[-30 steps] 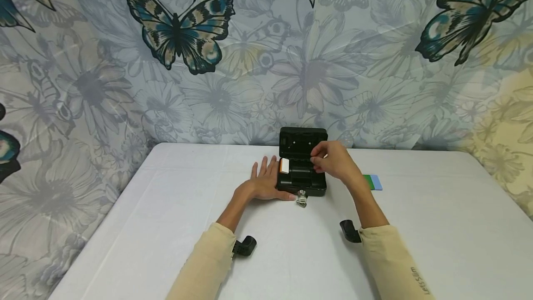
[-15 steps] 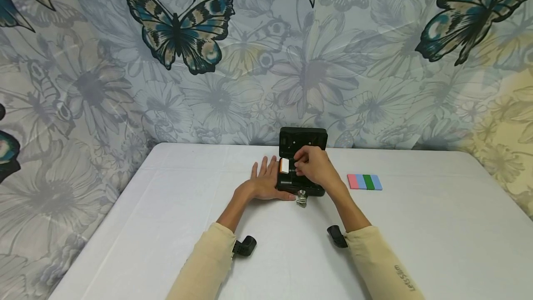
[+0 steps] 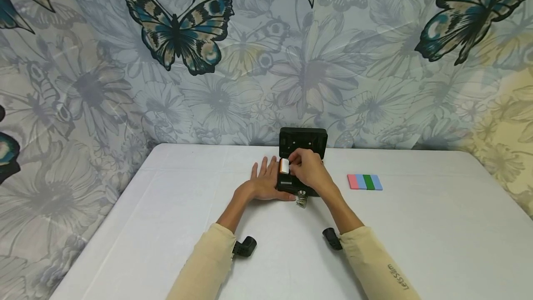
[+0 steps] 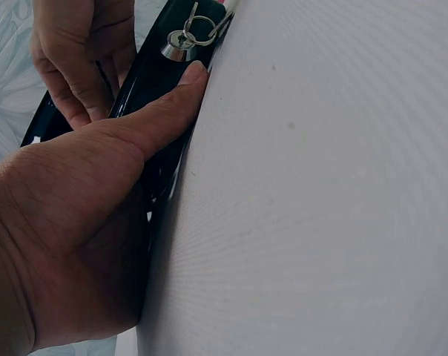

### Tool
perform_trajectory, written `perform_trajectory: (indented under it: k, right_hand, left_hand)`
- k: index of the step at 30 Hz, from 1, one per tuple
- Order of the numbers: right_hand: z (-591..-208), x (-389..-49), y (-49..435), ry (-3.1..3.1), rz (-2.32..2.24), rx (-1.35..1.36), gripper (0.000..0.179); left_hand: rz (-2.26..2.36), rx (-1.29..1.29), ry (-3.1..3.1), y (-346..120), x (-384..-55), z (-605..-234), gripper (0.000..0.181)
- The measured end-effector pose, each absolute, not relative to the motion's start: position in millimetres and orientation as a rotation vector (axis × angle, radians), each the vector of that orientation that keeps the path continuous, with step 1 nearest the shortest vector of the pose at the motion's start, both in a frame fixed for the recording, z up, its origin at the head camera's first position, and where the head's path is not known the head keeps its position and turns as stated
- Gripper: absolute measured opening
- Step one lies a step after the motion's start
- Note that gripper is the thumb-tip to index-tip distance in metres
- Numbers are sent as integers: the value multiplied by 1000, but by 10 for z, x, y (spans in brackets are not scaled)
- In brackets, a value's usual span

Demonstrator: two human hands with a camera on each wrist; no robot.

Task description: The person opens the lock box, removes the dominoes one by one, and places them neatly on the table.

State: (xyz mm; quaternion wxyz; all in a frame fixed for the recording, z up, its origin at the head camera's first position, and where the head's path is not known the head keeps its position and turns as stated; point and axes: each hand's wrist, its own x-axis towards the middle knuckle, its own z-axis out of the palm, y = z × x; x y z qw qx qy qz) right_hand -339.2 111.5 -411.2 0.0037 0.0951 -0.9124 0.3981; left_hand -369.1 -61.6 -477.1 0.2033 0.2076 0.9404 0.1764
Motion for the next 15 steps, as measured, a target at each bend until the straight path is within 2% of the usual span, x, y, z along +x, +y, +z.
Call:
perform_trajectory:
  k: [15]
  right_hand:
    - [-4151, -3375, 1024, -2910, 1116, 351, 39]
  left_hand:
    - [494, 585, 2620, -617, -3692, -4767, 129]
